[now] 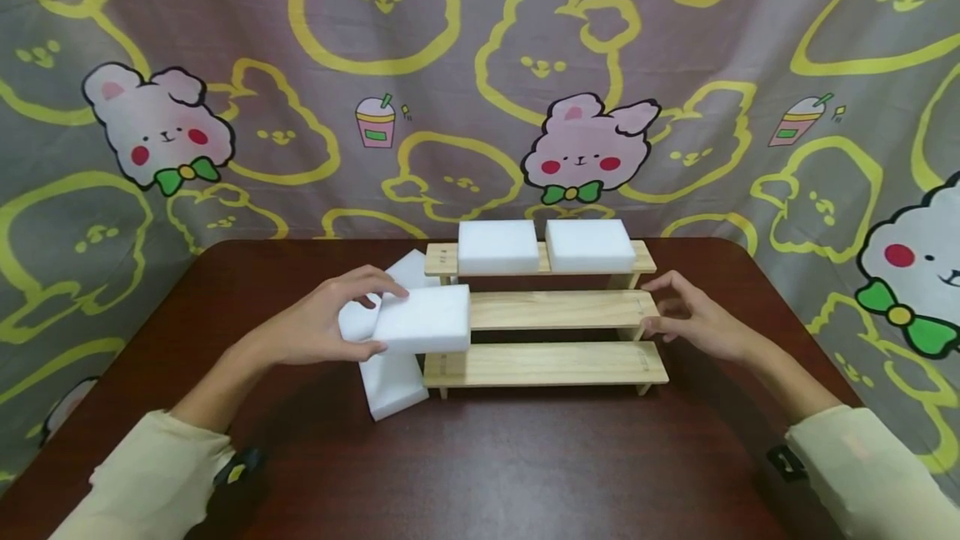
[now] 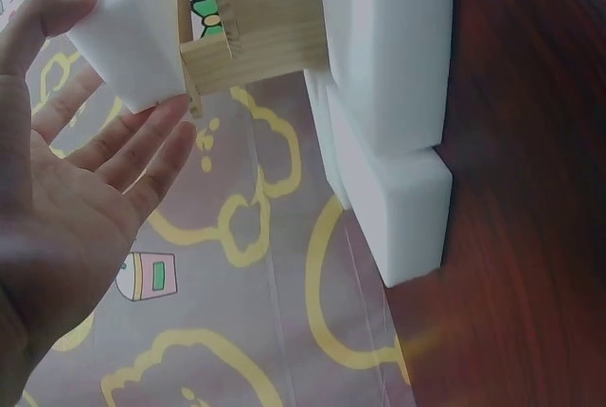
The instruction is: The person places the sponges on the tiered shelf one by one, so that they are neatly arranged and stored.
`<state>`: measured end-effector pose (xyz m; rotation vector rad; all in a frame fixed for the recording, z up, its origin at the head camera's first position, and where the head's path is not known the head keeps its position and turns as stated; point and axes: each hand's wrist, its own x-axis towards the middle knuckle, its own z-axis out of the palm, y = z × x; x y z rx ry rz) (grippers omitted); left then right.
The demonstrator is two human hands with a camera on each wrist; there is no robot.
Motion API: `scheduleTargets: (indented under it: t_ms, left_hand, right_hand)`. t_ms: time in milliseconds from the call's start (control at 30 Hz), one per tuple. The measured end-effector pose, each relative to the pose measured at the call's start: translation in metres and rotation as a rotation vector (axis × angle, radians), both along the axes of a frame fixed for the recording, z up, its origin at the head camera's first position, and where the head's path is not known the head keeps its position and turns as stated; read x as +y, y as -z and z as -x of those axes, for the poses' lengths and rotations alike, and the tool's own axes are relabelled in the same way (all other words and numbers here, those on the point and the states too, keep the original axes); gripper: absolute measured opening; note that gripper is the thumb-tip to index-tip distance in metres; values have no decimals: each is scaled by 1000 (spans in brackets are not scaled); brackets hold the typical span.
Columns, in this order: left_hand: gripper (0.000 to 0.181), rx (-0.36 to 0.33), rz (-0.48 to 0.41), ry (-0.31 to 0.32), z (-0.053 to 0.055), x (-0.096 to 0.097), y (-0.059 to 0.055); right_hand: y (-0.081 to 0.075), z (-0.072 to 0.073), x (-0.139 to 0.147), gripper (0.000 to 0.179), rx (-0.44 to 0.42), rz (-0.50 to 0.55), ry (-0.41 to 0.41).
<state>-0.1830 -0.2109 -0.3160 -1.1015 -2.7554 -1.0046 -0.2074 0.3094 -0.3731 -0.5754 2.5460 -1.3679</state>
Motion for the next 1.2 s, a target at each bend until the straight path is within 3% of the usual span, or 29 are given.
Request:
scheduleTargets:
  t_ms: [1200]
  left_hand:
    - [54, 75, -80, 119, 10, 49, 6]
  right_hand:
    - [1, 0, 0, 50, 3, 3, 8]
